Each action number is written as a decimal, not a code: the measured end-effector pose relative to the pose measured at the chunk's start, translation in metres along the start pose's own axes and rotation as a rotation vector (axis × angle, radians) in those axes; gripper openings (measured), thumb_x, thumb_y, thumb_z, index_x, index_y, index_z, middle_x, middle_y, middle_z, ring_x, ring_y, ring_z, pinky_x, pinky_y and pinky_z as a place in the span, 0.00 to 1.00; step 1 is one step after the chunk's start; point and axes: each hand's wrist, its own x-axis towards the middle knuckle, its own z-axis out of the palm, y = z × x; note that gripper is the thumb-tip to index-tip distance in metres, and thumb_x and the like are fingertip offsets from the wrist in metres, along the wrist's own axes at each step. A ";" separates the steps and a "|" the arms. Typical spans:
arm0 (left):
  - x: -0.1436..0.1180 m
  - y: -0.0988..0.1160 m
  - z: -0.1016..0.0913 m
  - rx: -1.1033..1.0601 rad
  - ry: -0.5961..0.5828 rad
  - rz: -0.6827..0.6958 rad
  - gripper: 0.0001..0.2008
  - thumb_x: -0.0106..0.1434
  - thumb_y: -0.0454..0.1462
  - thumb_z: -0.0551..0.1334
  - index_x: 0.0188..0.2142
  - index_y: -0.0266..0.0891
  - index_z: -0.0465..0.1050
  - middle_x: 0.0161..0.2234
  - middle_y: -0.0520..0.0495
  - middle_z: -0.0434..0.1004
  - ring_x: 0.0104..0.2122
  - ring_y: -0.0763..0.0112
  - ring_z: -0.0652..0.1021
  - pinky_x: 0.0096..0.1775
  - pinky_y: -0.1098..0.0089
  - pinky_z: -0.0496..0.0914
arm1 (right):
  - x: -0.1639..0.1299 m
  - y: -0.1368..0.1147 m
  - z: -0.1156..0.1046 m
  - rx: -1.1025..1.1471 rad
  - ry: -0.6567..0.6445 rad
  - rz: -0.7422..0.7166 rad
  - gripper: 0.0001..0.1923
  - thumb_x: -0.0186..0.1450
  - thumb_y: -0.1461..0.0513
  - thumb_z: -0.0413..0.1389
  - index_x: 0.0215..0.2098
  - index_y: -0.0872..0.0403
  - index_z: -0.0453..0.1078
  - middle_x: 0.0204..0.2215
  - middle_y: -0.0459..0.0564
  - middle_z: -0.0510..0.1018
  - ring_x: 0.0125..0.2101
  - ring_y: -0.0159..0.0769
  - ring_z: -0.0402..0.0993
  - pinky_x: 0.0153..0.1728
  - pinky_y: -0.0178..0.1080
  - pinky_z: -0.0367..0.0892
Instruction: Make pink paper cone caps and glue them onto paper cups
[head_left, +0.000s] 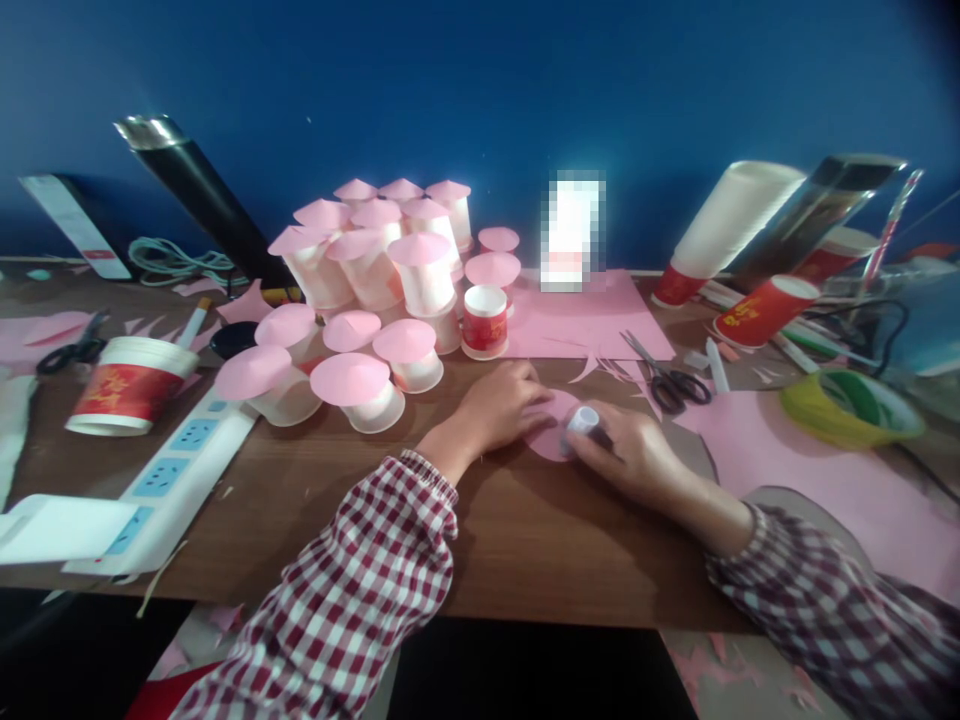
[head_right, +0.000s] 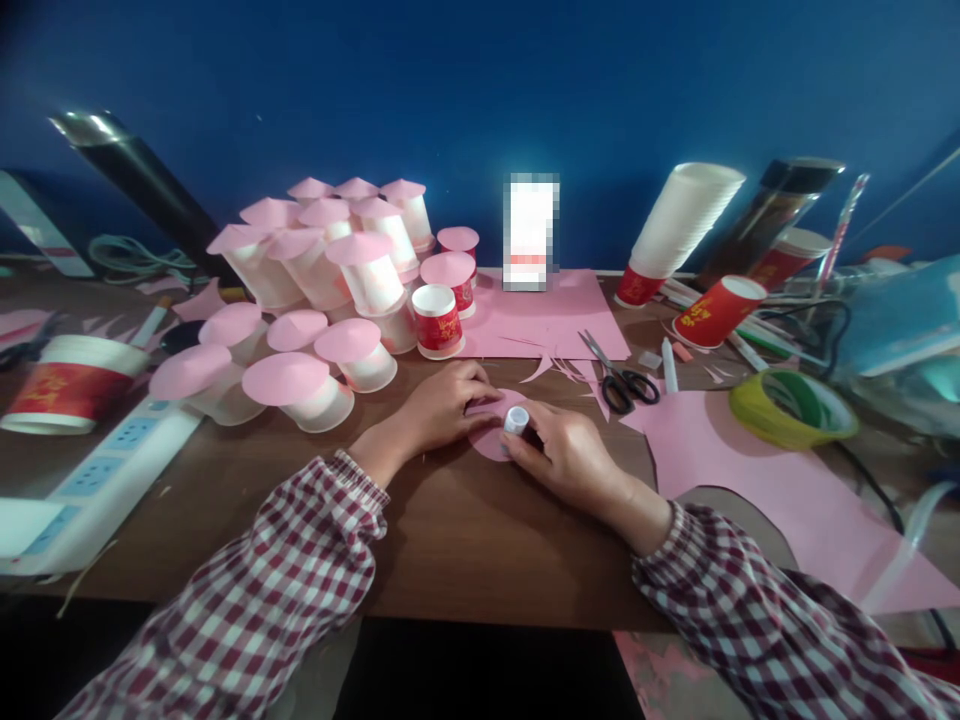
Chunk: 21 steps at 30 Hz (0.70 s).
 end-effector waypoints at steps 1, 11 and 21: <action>0.000 0.000 0.000 0.000 -0.006 0.000 0.12 0.59 0.44 0.60 0.39 0.41 0.76 0.37 0.45 0.70 0.39 0.67 0.70 0.42 0.67 0.66 | 0.000 -0.001 -0.001 0.013 -0.022 0.010 0.09 0.63 0.58 0.51 0.29 0.55 0.66 0.25 0.47 0.73 0.24 0.33 0.67 0.26 0.33 0.59; 0.000 0.000 0.001 -0.014 0.000 -0.013 0.14 0.61 0.46 0.57 0.38 0.41 0.76 0.38 0.45 0.69 0.39 0.67 0.70 0.41 0.66 0.66 | 0.000 0.002 0.002 0.033 0.030 0.001 0.09 0.63 0.57 0.53 0.36 0.55 0.69 0.32 0.50 0.77 0.31 0.37 0.71 0.31 0.35 0.63; -0.002 0.002 -0.002 -0.078 0.011 -0.037 0.15 0.58 0.45 0.61 0.42 0.41 0.75 0.38 0.45 0.70 0.38 0.67 0.71 0.40 0.68 0.66 | 0.006 0.018 -0.011 0.697 0.237 0.160 0.09 0.63 0.56 0.53 0.39 0.52 0.66 0.28 0.46 0.76 0.27 0.34 0.74 0.30 0.36 0.69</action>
